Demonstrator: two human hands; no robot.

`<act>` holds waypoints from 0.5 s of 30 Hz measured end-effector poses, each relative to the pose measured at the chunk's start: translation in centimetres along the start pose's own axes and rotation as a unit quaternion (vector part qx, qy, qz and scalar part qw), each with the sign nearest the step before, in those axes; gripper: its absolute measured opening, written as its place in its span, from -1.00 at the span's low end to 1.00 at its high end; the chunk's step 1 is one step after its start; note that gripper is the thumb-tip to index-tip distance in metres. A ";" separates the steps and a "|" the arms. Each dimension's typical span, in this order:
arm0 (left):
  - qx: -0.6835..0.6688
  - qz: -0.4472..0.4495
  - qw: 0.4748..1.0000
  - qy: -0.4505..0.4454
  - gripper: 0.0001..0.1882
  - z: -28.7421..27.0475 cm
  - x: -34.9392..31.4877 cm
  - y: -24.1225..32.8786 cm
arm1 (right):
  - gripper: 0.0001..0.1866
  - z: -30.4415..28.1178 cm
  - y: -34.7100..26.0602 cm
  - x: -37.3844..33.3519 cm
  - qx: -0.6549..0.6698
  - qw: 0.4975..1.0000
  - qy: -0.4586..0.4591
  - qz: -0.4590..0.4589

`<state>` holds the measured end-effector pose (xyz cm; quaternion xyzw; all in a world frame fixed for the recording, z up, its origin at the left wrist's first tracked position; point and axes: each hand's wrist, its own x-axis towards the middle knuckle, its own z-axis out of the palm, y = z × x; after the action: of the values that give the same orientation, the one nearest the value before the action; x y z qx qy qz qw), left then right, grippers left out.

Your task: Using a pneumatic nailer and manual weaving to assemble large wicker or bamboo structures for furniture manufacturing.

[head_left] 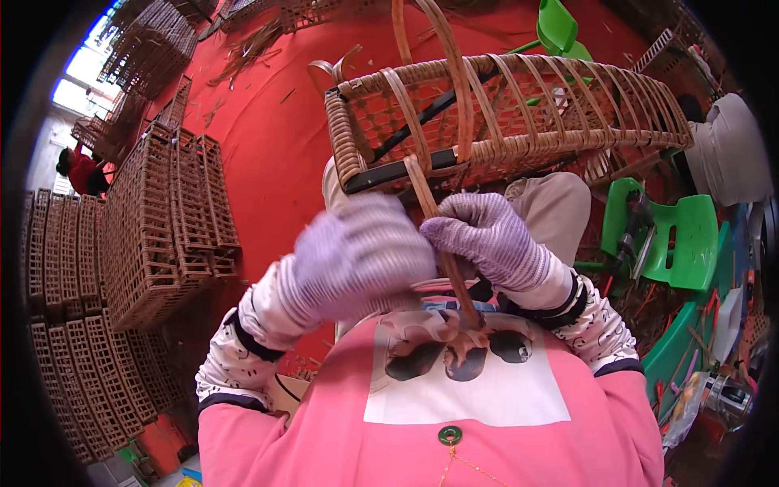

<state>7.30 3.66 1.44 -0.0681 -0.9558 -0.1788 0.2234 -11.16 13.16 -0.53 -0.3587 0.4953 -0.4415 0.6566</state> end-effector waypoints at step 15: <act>0.123 -0.049 0.980 0.147 -0.70 2.1 0.4 -5.2 | -0.77 -2.2 -0.1 0.6 -0.462 0.739 0.175 -0.458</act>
<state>5.01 -0.34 -1.74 0.0339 -0.9293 -0.0789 0.3592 -13.20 12.52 -1.21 -0.7175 0.5211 -0.4612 0.0311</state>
